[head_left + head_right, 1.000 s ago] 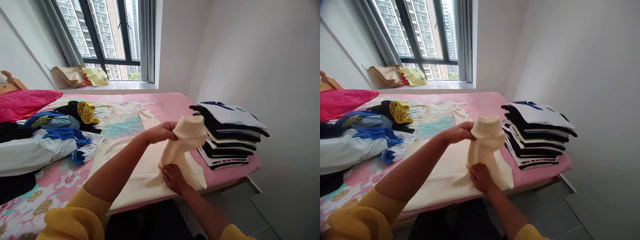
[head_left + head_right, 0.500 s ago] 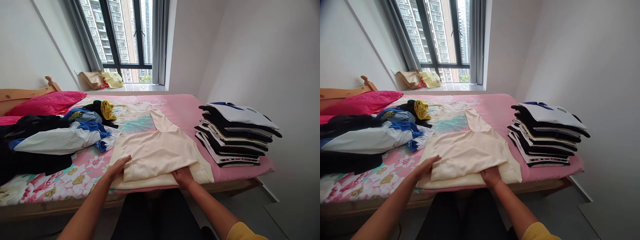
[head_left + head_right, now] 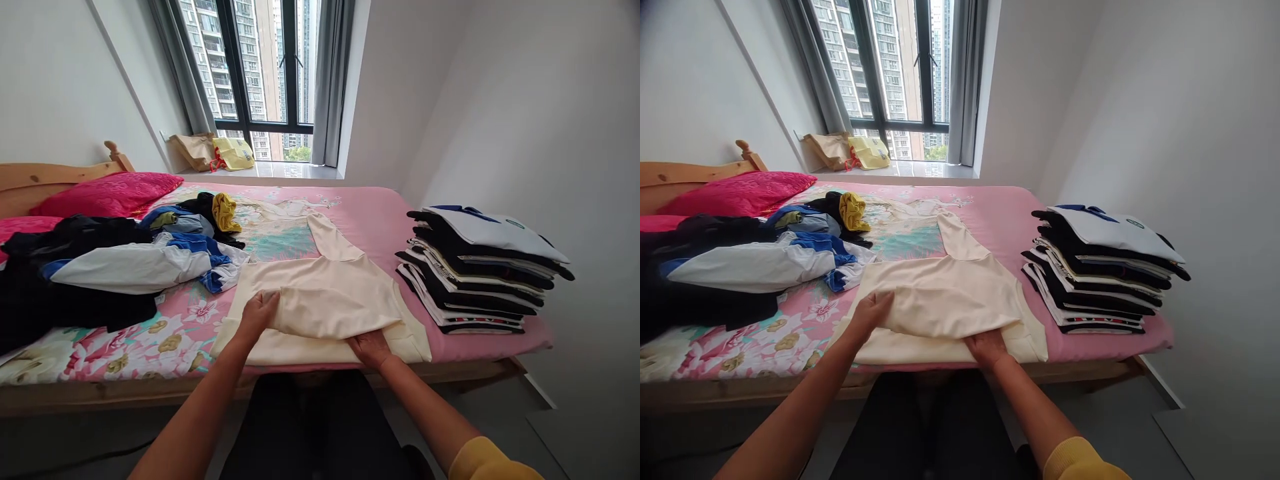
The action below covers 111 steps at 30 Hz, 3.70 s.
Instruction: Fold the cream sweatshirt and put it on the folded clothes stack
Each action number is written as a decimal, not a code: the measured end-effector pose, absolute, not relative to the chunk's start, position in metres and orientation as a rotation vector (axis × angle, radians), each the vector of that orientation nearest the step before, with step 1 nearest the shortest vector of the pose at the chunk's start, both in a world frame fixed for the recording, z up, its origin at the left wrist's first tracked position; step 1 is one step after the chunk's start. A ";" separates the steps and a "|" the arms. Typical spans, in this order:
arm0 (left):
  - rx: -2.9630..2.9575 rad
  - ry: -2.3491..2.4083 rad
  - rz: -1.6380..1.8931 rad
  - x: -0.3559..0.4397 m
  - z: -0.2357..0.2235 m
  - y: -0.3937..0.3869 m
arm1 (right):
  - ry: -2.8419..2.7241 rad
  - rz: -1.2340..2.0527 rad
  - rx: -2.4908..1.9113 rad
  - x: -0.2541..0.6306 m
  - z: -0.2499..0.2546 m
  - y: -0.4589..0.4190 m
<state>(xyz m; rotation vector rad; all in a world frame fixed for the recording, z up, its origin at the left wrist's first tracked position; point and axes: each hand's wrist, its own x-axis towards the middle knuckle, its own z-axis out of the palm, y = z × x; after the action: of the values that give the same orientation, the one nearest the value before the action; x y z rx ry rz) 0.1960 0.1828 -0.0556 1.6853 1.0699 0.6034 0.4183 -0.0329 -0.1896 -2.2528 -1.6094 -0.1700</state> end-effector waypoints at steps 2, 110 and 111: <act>1.721 0.999 0.666 0.194 -0.035 0.181 | -1.643 -0.163 -2.212 0.418 -0.185 -0.036; 3.080 0.555 0.265 0.073 -0.135 0.186 | -1.571 -0.299 -2.566 0.441 -0.169 -0.150; 3.055 0.576 0.270 0.070 -0.134 0.184 | -1.551 -0.292 -2.582 0.441 -0.169 -0.153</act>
<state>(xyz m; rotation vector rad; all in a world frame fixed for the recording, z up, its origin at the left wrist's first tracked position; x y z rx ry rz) 0.0704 0.1837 -0.1341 3.0552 0.5757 0.2704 0.4406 -0.1528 -0.1686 -2.5817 -1.5509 -0.2918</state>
